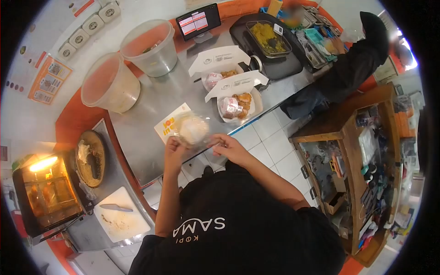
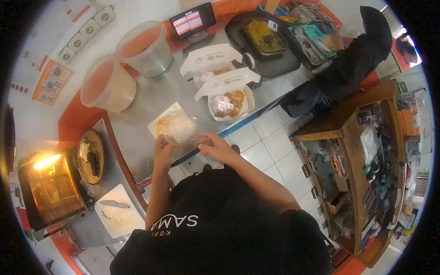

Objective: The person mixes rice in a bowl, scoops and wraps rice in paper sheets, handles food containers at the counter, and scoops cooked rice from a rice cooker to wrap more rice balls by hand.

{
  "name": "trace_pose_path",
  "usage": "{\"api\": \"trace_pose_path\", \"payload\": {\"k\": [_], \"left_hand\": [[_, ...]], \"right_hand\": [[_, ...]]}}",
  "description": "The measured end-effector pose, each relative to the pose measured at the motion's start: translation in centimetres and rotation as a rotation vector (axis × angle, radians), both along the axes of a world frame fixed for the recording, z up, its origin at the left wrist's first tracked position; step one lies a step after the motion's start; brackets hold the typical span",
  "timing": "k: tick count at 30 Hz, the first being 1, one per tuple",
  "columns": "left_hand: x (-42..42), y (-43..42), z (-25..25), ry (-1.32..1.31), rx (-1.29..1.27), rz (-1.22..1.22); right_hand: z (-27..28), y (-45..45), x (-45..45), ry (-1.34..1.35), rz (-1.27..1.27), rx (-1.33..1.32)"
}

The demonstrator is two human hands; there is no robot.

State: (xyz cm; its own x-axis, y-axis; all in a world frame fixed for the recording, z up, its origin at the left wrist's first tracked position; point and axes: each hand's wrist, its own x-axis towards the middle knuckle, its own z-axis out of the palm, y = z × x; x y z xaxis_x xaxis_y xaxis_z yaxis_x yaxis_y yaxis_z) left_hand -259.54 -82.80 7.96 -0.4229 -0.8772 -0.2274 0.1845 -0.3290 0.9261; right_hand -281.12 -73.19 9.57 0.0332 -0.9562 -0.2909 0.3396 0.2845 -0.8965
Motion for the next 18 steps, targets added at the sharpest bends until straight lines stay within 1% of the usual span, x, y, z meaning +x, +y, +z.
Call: {"api": "trace_pose_path", "payload": {"k": [2,3,5,6,8,9,11,15,18], "left_hand": [[0.1,-2.4,-2.5,0.063,0.04,0.251],[0.7,-3.2,-4.0,0.06,0.031,0.259],[2.0,-4.4,-6.4,0.044,0.166,0.4],[2.4,-4.9,-6.4,0.047,0.151,0.4],[2.7,-4.7,-6.4,-0.041,0.136,0.406],[2.6,-4.5,-6.4,-0.04,0.137,0.407],[2.2,-4.2,-6.0,-0.125,0.139,0.556],[2.2,-3.5,-6.6,-0.164,0.128,0.591],[1.3,-2.9,-5.3,-0.229,0.118,0.633]], "right_hand": [[-0.6,-1.8,-0.7,0.011,0.053,0.015],[-1.5,-2.0,-1.2,0.007,0.062,0.007],[-3.0,-2.3,-2.2,0.068,0.108,-0.043],[-2.8,-2.3,-2.9,0.068,0.108,-0.058],[-2.6,-1.2,-4.7,0.034,0.135,0.125],[-3.2,-0.7,-5.6,0.034,0.136,0.126],[-4.6,-0.2,-7.4,0.095,0.102,0.19],[-5.9,0.4,-9.7,0.126,0.051,0.232],[-5.6,0.5,-10.4,0.083,-0.002,0.242]]}}
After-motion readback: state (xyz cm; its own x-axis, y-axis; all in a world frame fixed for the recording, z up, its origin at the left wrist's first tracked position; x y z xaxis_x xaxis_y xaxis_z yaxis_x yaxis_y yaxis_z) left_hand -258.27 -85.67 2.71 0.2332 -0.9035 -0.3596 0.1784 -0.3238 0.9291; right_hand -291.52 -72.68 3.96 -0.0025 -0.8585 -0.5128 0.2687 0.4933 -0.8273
